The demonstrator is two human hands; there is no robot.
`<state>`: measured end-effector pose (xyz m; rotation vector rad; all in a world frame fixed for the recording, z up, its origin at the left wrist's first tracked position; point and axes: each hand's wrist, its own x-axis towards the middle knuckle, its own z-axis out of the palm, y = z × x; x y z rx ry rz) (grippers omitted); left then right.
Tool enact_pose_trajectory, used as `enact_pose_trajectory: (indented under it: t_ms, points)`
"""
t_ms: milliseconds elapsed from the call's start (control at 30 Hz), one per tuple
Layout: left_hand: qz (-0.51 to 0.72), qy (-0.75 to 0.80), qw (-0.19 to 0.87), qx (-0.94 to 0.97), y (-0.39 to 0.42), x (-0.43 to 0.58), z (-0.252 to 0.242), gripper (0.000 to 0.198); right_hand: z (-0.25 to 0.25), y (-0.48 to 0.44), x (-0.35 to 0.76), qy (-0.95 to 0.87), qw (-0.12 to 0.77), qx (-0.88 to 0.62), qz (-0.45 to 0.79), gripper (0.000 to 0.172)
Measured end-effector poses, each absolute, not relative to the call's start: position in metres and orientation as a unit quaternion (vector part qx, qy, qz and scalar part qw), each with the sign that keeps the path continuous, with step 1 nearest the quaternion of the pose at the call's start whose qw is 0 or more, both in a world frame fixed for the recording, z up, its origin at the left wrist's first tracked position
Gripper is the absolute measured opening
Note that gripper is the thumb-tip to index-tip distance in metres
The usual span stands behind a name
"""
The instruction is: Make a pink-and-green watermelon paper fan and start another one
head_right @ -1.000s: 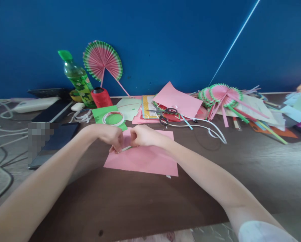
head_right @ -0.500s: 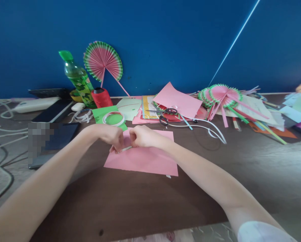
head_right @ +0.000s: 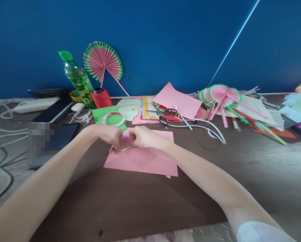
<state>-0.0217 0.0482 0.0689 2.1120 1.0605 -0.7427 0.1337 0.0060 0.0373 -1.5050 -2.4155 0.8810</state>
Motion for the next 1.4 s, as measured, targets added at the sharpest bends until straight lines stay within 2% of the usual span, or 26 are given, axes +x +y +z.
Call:
enact_pose_trajectory:
  t_ms: [833,1400]
  points:
    - [-0.303,0.410,0.304,0.805,0.044,-0.018,0.074,0.017,0.032,0.019,0.143,-0.802,0.022,-0.526,0.282,0.019]
    - [-0.304,0.422,0.317,0.793,0.045,-0.019,0.073,0.016,0.041,0.030,0.154,-0.802,-0.014,-0.495,0.333,0.017]
